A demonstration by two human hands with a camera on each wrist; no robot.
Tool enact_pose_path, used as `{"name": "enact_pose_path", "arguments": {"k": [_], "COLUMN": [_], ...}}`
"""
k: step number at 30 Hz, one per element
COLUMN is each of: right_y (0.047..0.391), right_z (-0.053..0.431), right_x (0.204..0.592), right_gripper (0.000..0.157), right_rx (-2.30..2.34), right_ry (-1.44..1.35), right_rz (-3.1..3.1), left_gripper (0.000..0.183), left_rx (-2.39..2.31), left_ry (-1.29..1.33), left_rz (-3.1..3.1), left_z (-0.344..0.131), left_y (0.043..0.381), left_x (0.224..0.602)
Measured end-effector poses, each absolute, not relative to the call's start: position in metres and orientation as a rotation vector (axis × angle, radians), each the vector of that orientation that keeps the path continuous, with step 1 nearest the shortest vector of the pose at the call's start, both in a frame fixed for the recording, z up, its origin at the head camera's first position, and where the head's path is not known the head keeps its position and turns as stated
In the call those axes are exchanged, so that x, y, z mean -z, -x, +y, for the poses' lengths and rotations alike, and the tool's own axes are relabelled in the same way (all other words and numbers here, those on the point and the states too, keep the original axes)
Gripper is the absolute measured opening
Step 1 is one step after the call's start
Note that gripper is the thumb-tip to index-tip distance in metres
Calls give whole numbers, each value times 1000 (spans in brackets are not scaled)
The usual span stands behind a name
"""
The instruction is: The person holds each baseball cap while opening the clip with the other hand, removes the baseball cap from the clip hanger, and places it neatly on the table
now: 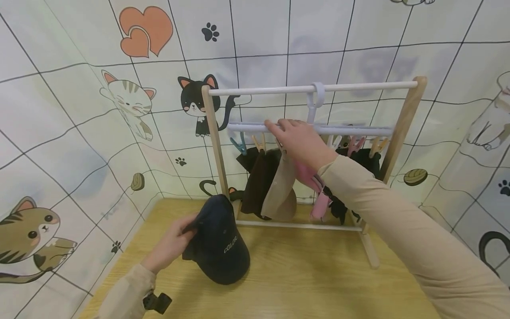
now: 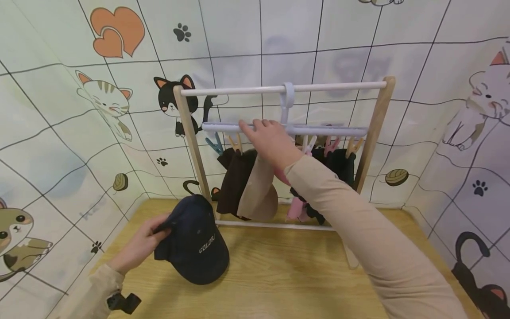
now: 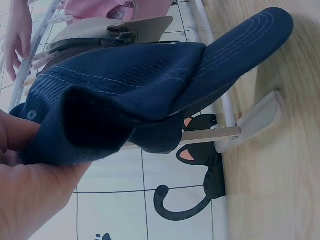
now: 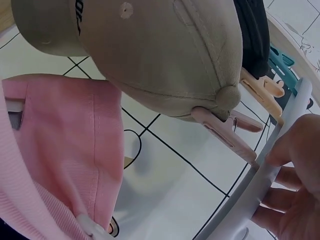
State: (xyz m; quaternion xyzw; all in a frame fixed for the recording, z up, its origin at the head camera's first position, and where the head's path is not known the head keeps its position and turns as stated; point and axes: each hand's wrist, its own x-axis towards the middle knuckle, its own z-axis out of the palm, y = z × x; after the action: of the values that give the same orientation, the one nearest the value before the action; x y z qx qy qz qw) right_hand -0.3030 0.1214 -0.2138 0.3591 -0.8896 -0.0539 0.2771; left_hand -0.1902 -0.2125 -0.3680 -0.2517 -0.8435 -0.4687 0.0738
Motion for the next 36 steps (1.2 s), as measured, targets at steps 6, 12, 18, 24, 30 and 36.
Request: {"name": "enact_pose_path", "arguments": {"k": [6, 12, 18, 24, 30, 36], "right_y": [302, 303, 304, 302, 302, 302], "right_z": [122, 123, 123, 123, 123, 122], "right_x": [212, 212, 214, 212, 212, 213], "right_gripper": [63, 64, 64, 58, 58, 63], "right_rx": [157, 144, 108, 77, 64, 58], "right_ry": [-957, -949, -947, -940, -931, -935], "right_rz": [-2396, -2403, -2391, -2384, -2386, -2403], "left_gripper": [42, 36, 41, 63, 65, 70], "left_rx": [1488, 1628, 1854, 1973, 1856, 1728], "left_ry": [762, 685, 571, 326, 190, 108], "left_rz": [-2517, -2545, -2531, -2560, -2709, -2778], "left_z": [-211, -215, -218, -224, -229, -230], "left_y": [186, 179, 168, 160, 161, 167], "left_x": [376, 393, 407, 419, 435, 449]}}
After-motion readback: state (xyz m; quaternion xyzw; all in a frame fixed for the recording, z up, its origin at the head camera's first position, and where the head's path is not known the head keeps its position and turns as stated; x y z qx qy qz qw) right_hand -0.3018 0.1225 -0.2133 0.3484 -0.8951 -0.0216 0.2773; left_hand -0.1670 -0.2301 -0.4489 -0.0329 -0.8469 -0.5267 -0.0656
